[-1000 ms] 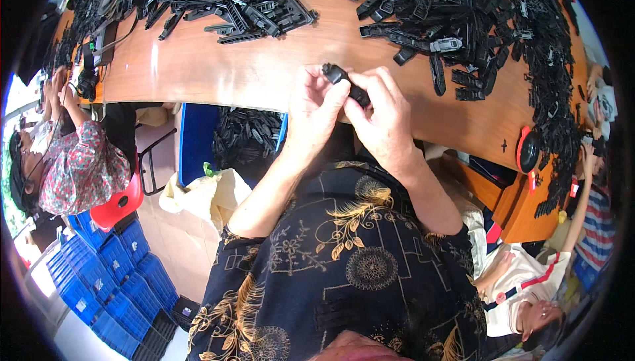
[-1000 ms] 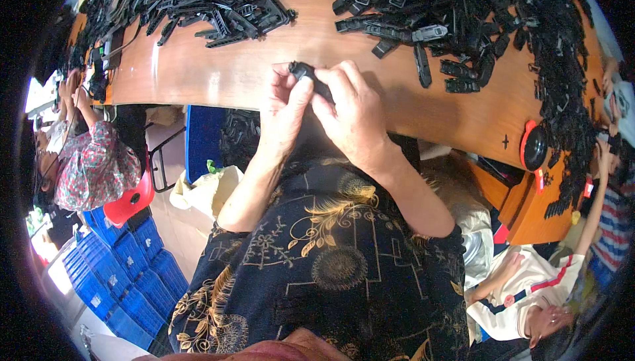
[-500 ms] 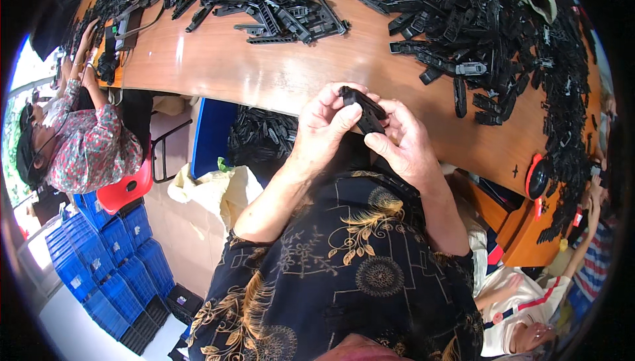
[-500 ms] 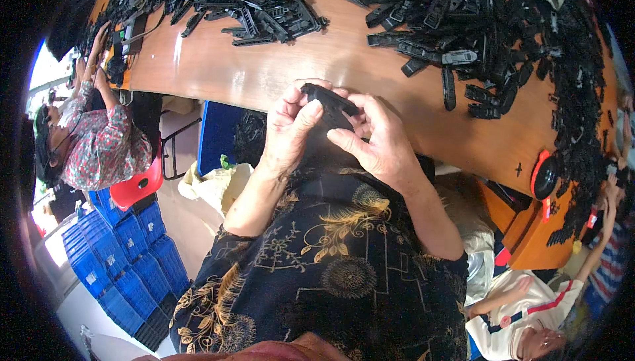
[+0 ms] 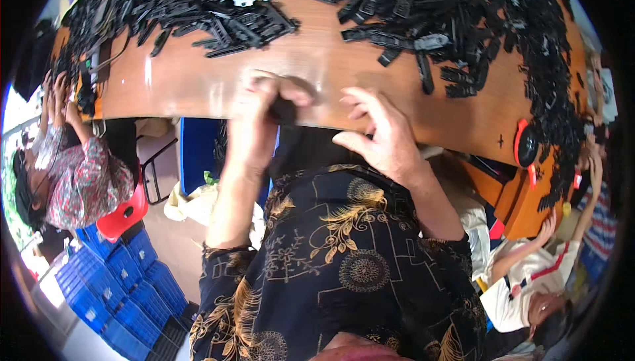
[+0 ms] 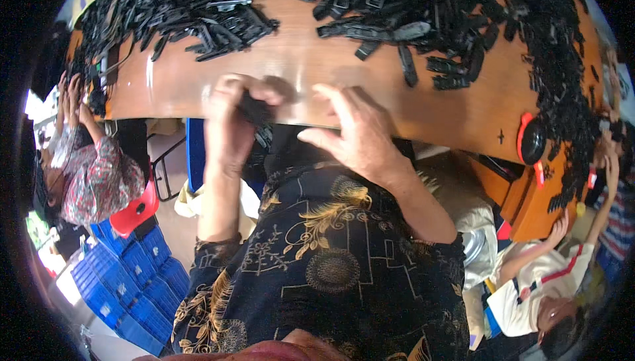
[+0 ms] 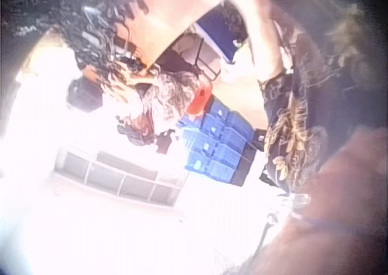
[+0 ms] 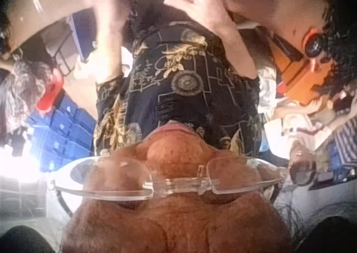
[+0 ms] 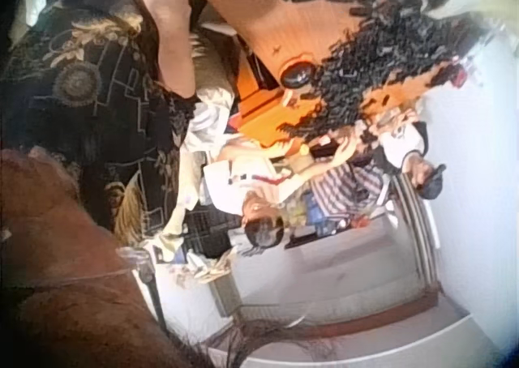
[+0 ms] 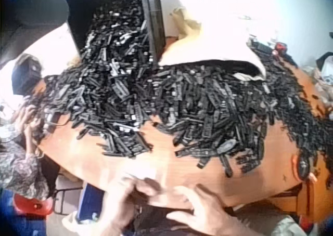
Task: The person assembles plastic components by taking pieces from piles on the workbench, fitting them together by hand, and dropping the finished parts into a blue bin.
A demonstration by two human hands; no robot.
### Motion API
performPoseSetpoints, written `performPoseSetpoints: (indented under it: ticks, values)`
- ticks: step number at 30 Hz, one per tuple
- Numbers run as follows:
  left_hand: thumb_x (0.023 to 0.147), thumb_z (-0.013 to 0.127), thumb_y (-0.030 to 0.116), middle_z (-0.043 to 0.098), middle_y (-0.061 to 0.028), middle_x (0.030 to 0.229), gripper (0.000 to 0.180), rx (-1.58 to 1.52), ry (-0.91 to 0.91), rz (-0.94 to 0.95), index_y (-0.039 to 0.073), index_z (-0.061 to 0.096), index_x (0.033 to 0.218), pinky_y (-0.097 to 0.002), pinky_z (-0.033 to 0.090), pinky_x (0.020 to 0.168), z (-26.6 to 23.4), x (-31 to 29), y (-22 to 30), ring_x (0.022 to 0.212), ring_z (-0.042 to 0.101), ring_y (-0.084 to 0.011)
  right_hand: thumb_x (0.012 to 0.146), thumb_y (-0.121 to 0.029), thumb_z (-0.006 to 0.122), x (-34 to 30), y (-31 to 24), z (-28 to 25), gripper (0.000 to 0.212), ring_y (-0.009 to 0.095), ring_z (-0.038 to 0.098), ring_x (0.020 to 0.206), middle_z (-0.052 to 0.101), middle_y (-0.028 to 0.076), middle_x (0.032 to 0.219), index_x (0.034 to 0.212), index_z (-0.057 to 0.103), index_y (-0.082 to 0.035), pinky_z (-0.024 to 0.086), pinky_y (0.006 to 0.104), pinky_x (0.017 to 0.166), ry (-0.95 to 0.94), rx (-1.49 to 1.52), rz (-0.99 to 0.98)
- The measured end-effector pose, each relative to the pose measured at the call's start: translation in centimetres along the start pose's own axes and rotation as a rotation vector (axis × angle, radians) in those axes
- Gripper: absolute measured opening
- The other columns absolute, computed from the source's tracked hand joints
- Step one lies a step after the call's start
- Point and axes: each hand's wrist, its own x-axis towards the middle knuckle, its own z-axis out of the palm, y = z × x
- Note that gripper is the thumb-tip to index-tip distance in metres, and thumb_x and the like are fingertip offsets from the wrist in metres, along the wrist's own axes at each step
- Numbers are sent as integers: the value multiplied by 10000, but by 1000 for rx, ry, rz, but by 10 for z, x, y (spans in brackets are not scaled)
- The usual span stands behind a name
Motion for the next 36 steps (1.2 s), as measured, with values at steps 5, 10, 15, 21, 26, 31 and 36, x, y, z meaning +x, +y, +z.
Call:
performPoseSetpoints:
  ticks: [5,10,15,21,26,31,36]
  values:
    - [866,545,0,619,-79,877,175,1074,345,375,46,587,1030,-281,487,676,-68,52,47,787,606,-165,806,-248,717,0,17,-55,323,253,616,882,616,96,954,1046,599,-68,516,358,730,324,-728,16]
    - [821,597,-1,591,-71,1109,375,1813,19,552,166,621,1156,-355,511,794,-91,77,73,987,614,-285,845,-218,677,13,33,-74,267,283,631,891,633,116,943,1040,595,-56,528,378,724,336,-886,-58]
    - [818,652,75,573,-22,1153,336,2042,-139,611,172,607,1137,-349,534,838,-94,89,84,1047,605,-231,861,-136,649,22,29,-71,236,344,646,839,650,150,934,1069,581,-48,527,425,715,217,-652,-32]
    - [829,656,96,587,-50,1139,297,2023,-220,749,126,599,1120,-344,540,808,-100,102,85,1001,614,-244,833,-51,593,23,23,-81,235,356,610,810,593,136,879,1068,586,-57,511,423,705,-113,-698,-197]
    - [884,654,145,637,-46,943,216,1704,-55,674,89,595,1084,-293,524,674,-90,94,85,805,634,-182,806,-42,603,30,18,-84,193,272,586,837,551,101,851,998,600,-30,506,381,712,-98,-882,-384]
    - [902,667,170,658,-6,879,191,384,-45,102,81,612,1063,-182,442,544,-49,68,45,638,552,-38,800,-77,660,43,3,-77,184,259,589,824,556,93,866,976,621,-40,502,351,704,58,-795,-425]
    - [903,650,129,679,-83,953,291,108,-123,-42,42,593,1174,-217,478,593,4,47,-4,637,579,-93,949,-62,543,46,-8,-47,223,136,635,883,638,79,1075,1163,606,-50,518,235,693,72,414,83]
